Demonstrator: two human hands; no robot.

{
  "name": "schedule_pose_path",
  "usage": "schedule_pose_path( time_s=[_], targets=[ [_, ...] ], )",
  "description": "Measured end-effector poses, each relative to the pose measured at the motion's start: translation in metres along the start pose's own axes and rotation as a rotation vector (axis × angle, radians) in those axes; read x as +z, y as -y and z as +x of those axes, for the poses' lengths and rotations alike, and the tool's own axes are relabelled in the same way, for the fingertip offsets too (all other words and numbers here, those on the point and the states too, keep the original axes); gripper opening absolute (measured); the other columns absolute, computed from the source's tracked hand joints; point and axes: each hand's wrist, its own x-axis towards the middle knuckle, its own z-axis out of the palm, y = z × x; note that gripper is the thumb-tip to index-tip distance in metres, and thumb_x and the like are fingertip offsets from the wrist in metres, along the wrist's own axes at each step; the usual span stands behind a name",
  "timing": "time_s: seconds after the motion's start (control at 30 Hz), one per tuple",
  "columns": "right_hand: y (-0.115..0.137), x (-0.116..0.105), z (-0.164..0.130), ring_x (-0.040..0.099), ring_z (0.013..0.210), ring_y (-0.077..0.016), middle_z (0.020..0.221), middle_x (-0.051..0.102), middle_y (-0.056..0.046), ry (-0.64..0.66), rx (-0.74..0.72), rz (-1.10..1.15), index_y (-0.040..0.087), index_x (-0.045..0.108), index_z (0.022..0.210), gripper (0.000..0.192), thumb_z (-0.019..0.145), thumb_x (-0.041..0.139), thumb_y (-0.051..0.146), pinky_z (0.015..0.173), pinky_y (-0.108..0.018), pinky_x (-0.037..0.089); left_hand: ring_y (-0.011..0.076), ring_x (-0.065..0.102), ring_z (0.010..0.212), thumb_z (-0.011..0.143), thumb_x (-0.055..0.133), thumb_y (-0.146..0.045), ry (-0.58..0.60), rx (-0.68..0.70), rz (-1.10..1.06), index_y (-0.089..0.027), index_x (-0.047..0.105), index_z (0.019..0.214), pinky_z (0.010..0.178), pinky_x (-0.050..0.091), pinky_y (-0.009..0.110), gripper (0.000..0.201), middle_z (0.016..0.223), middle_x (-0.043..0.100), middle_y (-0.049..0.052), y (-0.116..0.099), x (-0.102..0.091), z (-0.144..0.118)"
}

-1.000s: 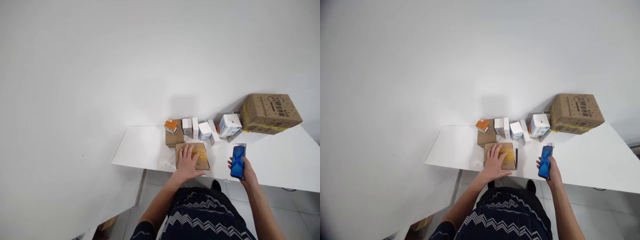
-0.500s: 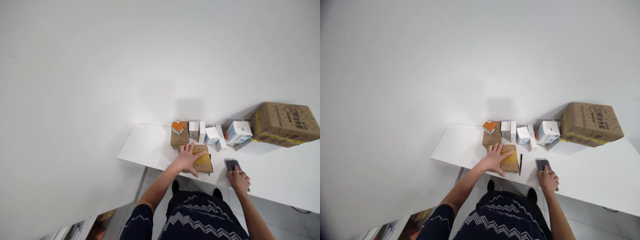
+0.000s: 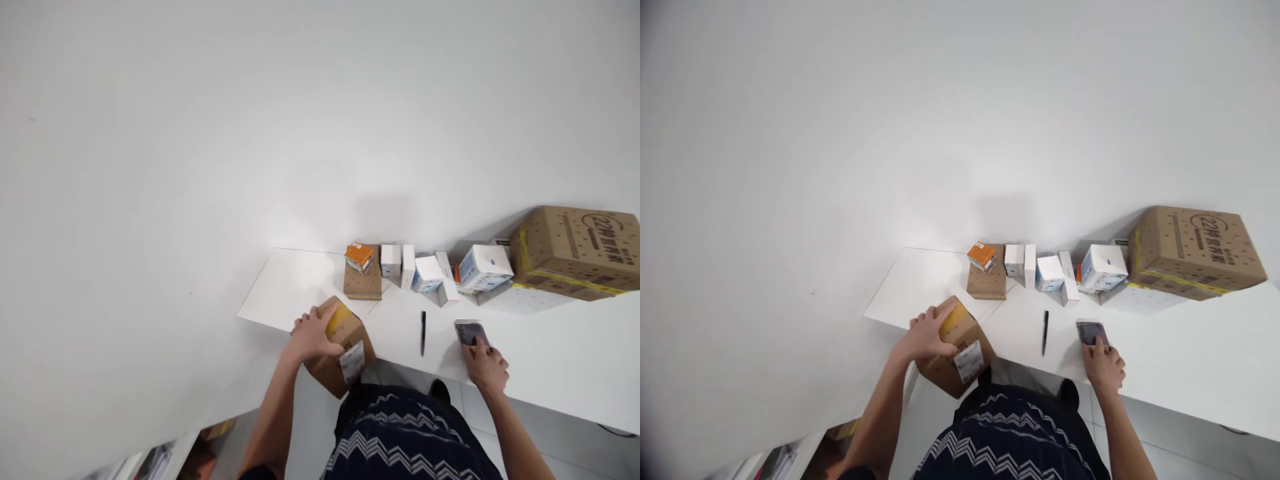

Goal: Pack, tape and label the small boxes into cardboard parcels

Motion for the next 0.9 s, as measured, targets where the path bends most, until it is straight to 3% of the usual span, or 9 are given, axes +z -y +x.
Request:
schedule_pose_path(
  time_s=[0.1,0.2,0.4,0.47,0.63,0.77,0.83,0.9],
  targets=[
    [0.003,0.000,0.000,0.039,0.120,-0.0391,0.132,0.040,-0.018,-0.010,0.021,0.004,0.025,0.043,0.134,0.060,0.085,0.030,0.058,0.090,-0.053,0.036,0.0398,0.048,0.109,0.056,0.060,-0.066,-0.083,-0.238,0.065,-0.035,0.023,0.143,0.091,0.031,0.047,0.100,0.127,0.044,0.015,0.032,-0.017,0.007],
    [0.005,0.001,-0.001,0.040,0.120,-0.0389,0.133,0.041,-0.017,-0.022,0.030,0.016,0.025,0.044,0.133,0.060,0.085,0.030,0.058,0.091,-0.054,0.036,0.0433,0.044,0.113,0.058,0.056,-0.069,-0.168,-0.400,0.084,-0.030,0.021,0.144,0.092,0.029,0.049,0.100,0.133,0.039,0.018,0.055,-0.038,0.031],
    [0.009,0.005,-0.015,0.039,0.121,-0.0376,0.136,0.039,-0.017,-0.245,-0.027,0.008,0.023,0.049,0.129,0.053,0.087,0.035,0.052,0.092,-0.054,0.036,0.0465,0.038,0.118,0.062,0.054,-0.069,-0.387,-0.492,0.051,-0.023,0.019,0.144,0.094,0.026,0.053,0.101,0.141,0.030,0.024,0.073,-0.064,0.109],
    [0.012,0.004,-0.021,0.040,0.120,-0.0378,0.136,0.039,-0.018,-0.286,-0.073,0.004,0.021,0.049,0.129,0.052,0.088,0.036,0.050,0.091,-0.054,0.037,0.0471,0.034,0.123,0.065,0.050,-0.070,-0.451,-0.508,0.018,-0.022,0.020,0.144,0.096,0.025,0.056,0.098,0.145,0.024,0.025,0.074,-0.063,0.134],
    [0.017,0.005,-0.030,0.041,0.118,-0.0381,0.134,0.039,-0.020,-0.318,-0.196,-0.020,0.019,0.051,0.128,0.049,0.090,0.036,0.045,0.089,-0.052,0.039,0.0448,0.006,0.138,0.075,0.037,-0.072,-0.432,-0.478,-0.077,-0.026,0.020,0.145,0.100,0.018,0.063,0.086,0.154,0.006,0.018,0.075,-0.049,0.167],
    [0.021,0.015,-0.031,0.044,0.118,-0.0351,0.127,0.047,-0.022,-0.221,-0.355,-0.031,0.012,0.054,0.124,0.047,0.090,0.036,0.040,0.094,-0.048,0.036,0.0381,0.007,0.140,0.085,0.030,-0.062,-0.578,-0.445,-0.104,-0.024,0.029,0.143,0.104,0.015,0.061,0.069,0.153,0.016,0.015,0.070,-0.037,0.167],
    [0.027,0.020,-0.030,0.050,0.112,-0.0308,0.118,0.054,-0.020,-0.094,-0.430,-0.003,0.011,0.054,0.122,0.044,0.091,0.035,0.037,0.095,-0.042,0.037,0.0333,0.013,0.139,0.089,0.031,-0.052,-0.701,-0.393,-0.096,-0.023,0.037,0.139,0.108,0.016,0.054,0.058,0.150,0.026,0.013,0.059,-0.028,0.164],
    [0.036,0.024,-0.030,0.057,0.103,-0.0263,0.110,0.059,-0.017,0.051,-0.440,0.048,0.011,0.052,0.122,0.043,0.091,0.034,0.035,0.090,-0.036,0.040,0.0275,0.023,0.136,0.089,0.035,-0.043,-0.751,-0.268,-0.118,-0.023,0.044,0.135,0.110,0.019,0.044,0.051,0.145,0.035,0.010,0.041,-0.018,0.162]
  ],
)
